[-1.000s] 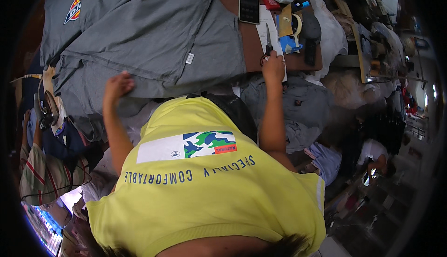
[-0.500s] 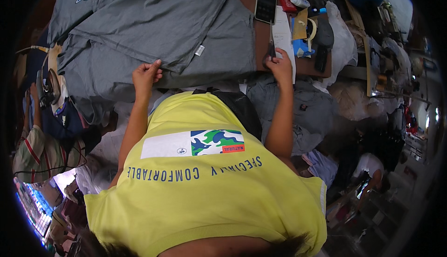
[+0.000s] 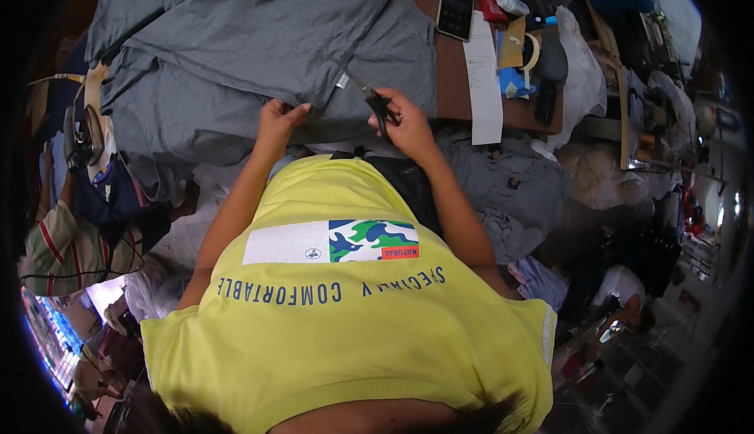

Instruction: The person trims loose threads from t-shirts using scissors and folds the shirts before stacking them on a table.

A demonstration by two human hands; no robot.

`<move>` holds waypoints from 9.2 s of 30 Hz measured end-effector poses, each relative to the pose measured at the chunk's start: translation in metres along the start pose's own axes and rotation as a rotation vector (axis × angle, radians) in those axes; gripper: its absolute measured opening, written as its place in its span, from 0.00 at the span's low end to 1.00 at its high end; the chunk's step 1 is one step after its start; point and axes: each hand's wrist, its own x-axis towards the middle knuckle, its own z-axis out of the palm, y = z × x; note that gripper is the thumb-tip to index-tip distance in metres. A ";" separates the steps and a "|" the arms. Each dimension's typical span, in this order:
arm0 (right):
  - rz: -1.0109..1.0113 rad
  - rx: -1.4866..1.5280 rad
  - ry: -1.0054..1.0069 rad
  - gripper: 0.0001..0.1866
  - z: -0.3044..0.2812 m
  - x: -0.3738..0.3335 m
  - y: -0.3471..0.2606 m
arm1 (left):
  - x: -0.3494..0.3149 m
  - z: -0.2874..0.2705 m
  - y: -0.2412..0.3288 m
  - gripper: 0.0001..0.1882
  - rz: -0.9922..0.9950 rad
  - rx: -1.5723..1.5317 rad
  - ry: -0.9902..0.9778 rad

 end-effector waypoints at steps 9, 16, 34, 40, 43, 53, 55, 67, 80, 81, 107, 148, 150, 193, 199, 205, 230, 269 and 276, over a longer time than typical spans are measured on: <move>0.100 -0.506 -0.080 0.33 0.012 -0.008 -0.030 | -0.009 0.004 0.009 0.10 -0.070 -0.564 -0.083; 0.177 -0.606 -0.184 0.33 0.019 0.005 -0.047 | -0.013 0.004 0.011 0.09 -0.038 -0.561 -0.095; -0.006 -0.561 -0.193 0.21 0.008 0.003 -0.022 | -0.011 0.006 0.010 0.07 -0.047 -0.596 -0.058; 0.085 -0.744 -0.189 0.30 0.022 0.010 -0.042 | -0.009 0.004 0.003 0.06 -0.026 -0.560 -0.049; 0.112 -0.772 -0.226 0.34 0.028 0.018 -0.052 | -0.011 0.007 0.008 0.06 -0.022 -0.556 -0.054; 0.031 -0.580 -0.177 0.23 0.019 0.014 -0.021 | -0.008 0.003 0.010 0.04 -0.110 -0.676 -0.045; -0.008 -0.603 -0.178 0.25 0.016 0.013 -0.012 | -0.004 0.000 0.006 0.05 -0.126 -0.757 -0.012; 0.085 -0.704 -0.217 0.31 0.035 0.029 -0.036 | -0.001 -0.001 0.001 0.08 -0.052 -0.684 -0.016; 0.126 -0.757 -0.196 0.27 0.040 0.030 -0.044 | -0.001 0.000 0.002 0.09 -0.028 -0.660 -0.028; 0.126 -0.753 -0.191 0.27 0.041 0.031 -0.042 | -0.002 0.000 0.003 0.09 -0.026 -0.660 -0.027; -0.168 -0.426 0.335 0.24 -0.027 0.020 -0.052 | 0.021 -0.024 0.047 0.22 1.097 1.103 0.229; 0.535 -1.289 0.737 0.21 -0.155 -0.005 0.021 | 0.052 -0.234 0.049 0.20 0.058 0.764 -0.089; 0.671 -1.374 0.617 0.15 -0.154 -0.004 0.015 | 0.051 -0.232 0.045 0.19 0.142 0.744 -0.100; -0.461 -1.325 -0.113 0.24 0.037 0.064 0.020 | -0.015 -0.113 -0.019 0.32 0.708 1.458 0.058; -0.446 -1.282 -0.093 0.24 0.036 0.064 0.023 | -0.015 -0.110 -0.016 0.32 0.688 1.431 0.062; -0.419 -1.053 -0.025 0.19 0.035 0.069 0.019 | 0.005 -0.106 -0.003 0.19 0.856 1.340 0.250; -1.047 -0.914 0.472 0.08 0.060 0.224 -0.163 | -0.007 0.021 0.082 0.21 0.116 0.373 -0.425; 0.109 -0.387 0.520 0.27 -0.087 -0.003 -0.020 | 0.018 -0.029 0.047 0.06 0.031 -0.638 0.013; -0.132 -0.274 0.065 0.25 0.033 0.027 -0.043 | 0.018 -0.031 0.048 0.05 0.117 -0.617 -0.021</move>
